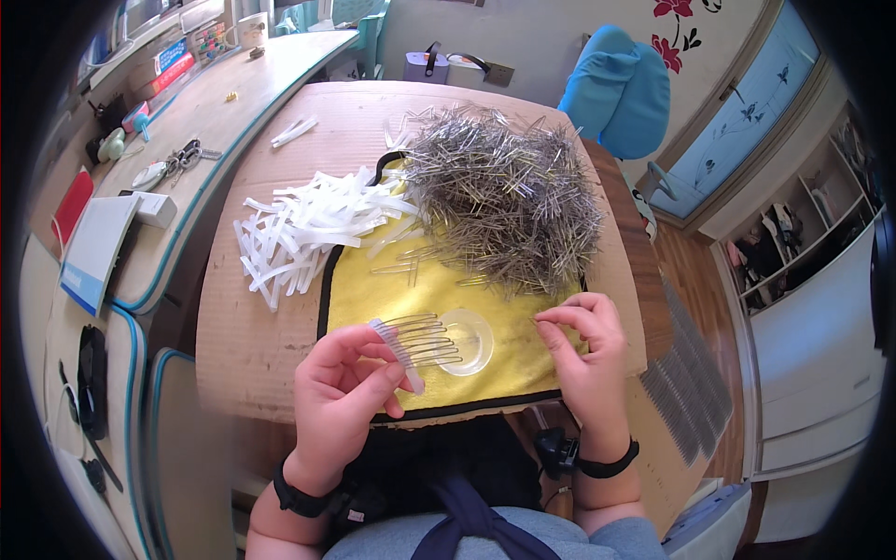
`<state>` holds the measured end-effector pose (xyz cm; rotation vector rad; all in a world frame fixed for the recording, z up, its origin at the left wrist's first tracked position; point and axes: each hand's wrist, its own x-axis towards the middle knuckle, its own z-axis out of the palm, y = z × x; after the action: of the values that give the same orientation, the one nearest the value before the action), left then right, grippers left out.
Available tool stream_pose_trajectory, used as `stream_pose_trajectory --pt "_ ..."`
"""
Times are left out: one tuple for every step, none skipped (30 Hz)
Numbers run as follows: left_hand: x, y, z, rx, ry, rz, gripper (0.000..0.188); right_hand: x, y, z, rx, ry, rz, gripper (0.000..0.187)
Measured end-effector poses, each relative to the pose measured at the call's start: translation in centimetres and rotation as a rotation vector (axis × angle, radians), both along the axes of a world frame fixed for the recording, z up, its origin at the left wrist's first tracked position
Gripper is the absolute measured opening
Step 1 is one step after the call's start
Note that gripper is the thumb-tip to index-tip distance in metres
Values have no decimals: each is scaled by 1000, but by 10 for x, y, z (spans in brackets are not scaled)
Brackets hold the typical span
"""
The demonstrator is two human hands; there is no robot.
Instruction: Assembling metal pins into plastic strips and arranging them on a board.
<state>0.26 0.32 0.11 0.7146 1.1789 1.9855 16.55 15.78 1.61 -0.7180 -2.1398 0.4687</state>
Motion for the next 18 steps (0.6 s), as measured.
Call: stream_pose_trajectory --pt "0 0 -1 10 -7 11 24 -1 1 -2 -1 -2 7 4" --pt "0 0 -1 20 -13 15 24 0 2 -4 -228 168 55 5" --pt "0 0 -1 20 -15 14 24 -1 1 -4 -454 340 102 6" --pt "-1 0 -1 28 -12 -5 24 -4 -6 -1 -567 455 104 7" --pt "-3 -1 -1 33 -8 -18 25 -10 -14 1 -572 454 109 7" --pt "-3 -2 -2 30 -7 -12 25 -15 -21 2 -491 410 151 7" --pt "-3 -2 -2 39 -15 -14 25 -20 -26 1 -409 365 193 7" --pt "-3 -2 -1 49 -22 -17 25 -25 -25 -1 -209 328 288 12" --pt "-2 -2 0 47 -22 -13 25 -30 -24 -3 -211 327 292 12" --pt "-2 -2 1 44 -21 -11 25 -34 -23 -4 -85 287 365 16" --pt "-2 -1 2 41 -20 -9 26 -37 -23 -6 43 247 437 19" --pt "-2 -1 1 40 -21 -6 26 -38 -22 -8 92 202 407 24" --pt "-2 -1 1 44 -22 -16 26 -39 -22 -8 91 202 410 24" --pt "-2 -1 0 48 -24 -25 26 -39 -22 -8 142 178 382 23" --pt "-2 -2 0 46 -26 -21 26 -39 -22 -8 194 153 353 23" --pt "-2 -1 0 53 -33 -21 26 -40 -23 -9 192 153 356 23" --pt "-3 -1 0 64 -41 -24 26 -41 -22 -9 211 146 350 23" --pt "-3 -1 0 64 -42 -24 26 -41 -22 -8 231 140 344 23"
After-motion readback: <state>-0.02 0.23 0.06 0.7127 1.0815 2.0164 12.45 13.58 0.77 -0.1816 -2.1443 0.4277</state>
